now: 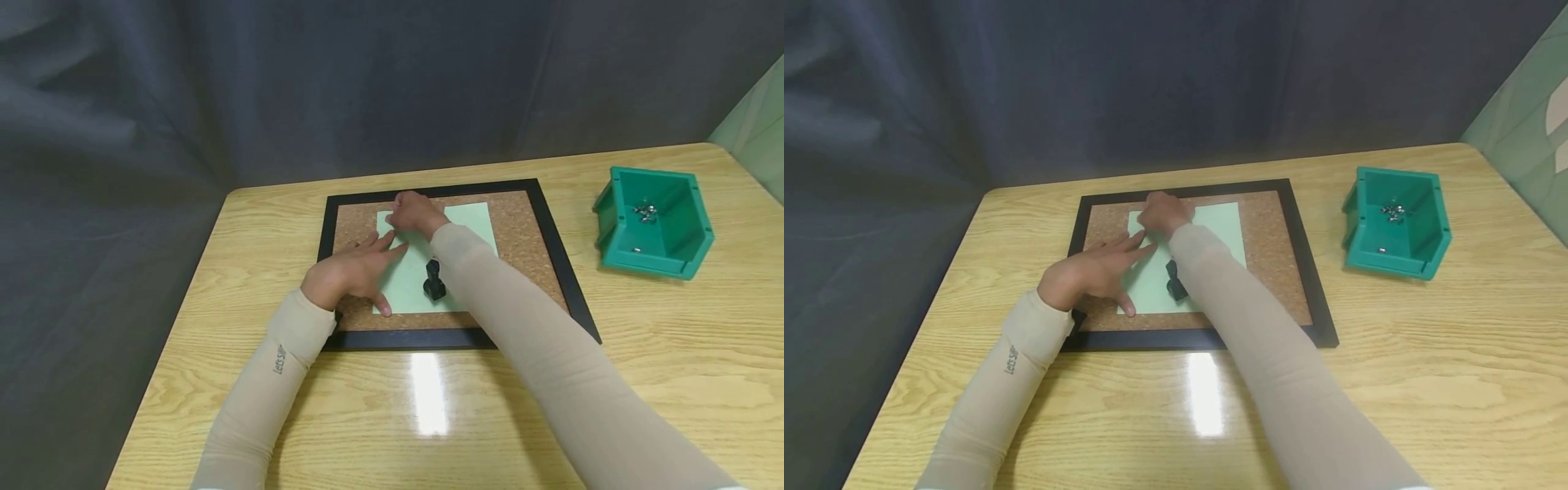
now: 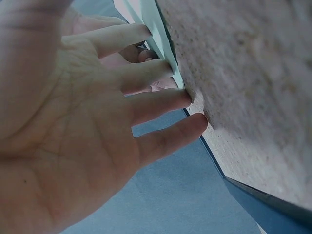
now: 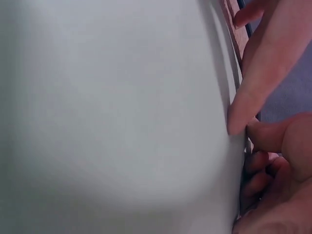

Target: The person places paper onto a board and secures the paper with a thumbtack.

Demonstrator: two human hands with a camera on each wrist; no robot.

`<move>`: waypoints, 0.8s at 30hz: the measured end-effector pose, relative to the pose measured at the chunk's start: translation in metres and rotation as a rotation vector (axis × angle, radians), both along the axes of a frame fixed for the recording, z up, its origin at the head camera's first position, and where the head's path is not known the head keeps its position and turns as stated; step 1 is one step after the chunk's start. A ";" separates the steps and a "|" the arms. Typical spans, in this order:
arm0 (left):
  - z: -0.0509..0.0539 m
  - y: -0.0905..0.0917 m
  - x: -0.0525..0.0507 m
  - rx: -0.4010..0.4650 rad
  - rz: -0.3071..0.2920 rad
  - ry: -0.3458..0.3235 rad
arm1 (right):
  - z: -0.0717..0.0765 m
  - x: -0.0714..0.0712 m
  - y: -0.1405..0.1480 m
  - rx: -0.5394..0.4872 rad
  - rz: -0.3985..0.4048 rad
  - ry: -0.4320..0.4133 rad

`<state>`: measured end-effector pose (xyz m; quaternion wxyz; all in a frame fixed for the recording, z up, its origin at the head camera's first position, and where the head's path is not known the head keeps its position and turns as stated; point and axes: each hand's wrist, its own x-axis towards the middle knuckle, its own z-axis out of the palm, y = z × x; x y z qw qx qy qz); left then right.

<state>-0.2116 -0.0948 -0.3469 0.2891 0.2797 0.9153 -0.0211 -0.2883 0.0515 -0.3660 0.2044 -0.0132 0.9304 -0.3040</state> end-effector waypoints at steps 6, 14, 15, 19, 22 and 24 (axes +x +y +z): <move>0.001 0.001 0.001 0.001 -0.003 -0.005 | 0.003 -0.002 0.002 -0.011 -0.010 -0.056; 0.003 0.002 0.000 0.004 -0.005 0.000 | 0.007 -0.005 0.002 -0.005 -0.013 -0.083; 0.003 0.002 0.000 0.001 -0.006 0.000 | 0.007 -0.005 0.002 -0.005 -0.012 -0.084; 0.003 0.002 0.001 -0.006 -0.004 -0.008 | 0.007 -0.002 0.002 -0.005 -0.023 -0.082; 0.003 0.002 0.001 -0.004 -0.003 -0.008 | 0.007 0.000 0.002 -0.001 -0.034 -0.065; 0.003 0.002 0.001 -0.002 -0.004 -0.007 | 0.008 0.001 0.002 0.002 -0.039 -0.058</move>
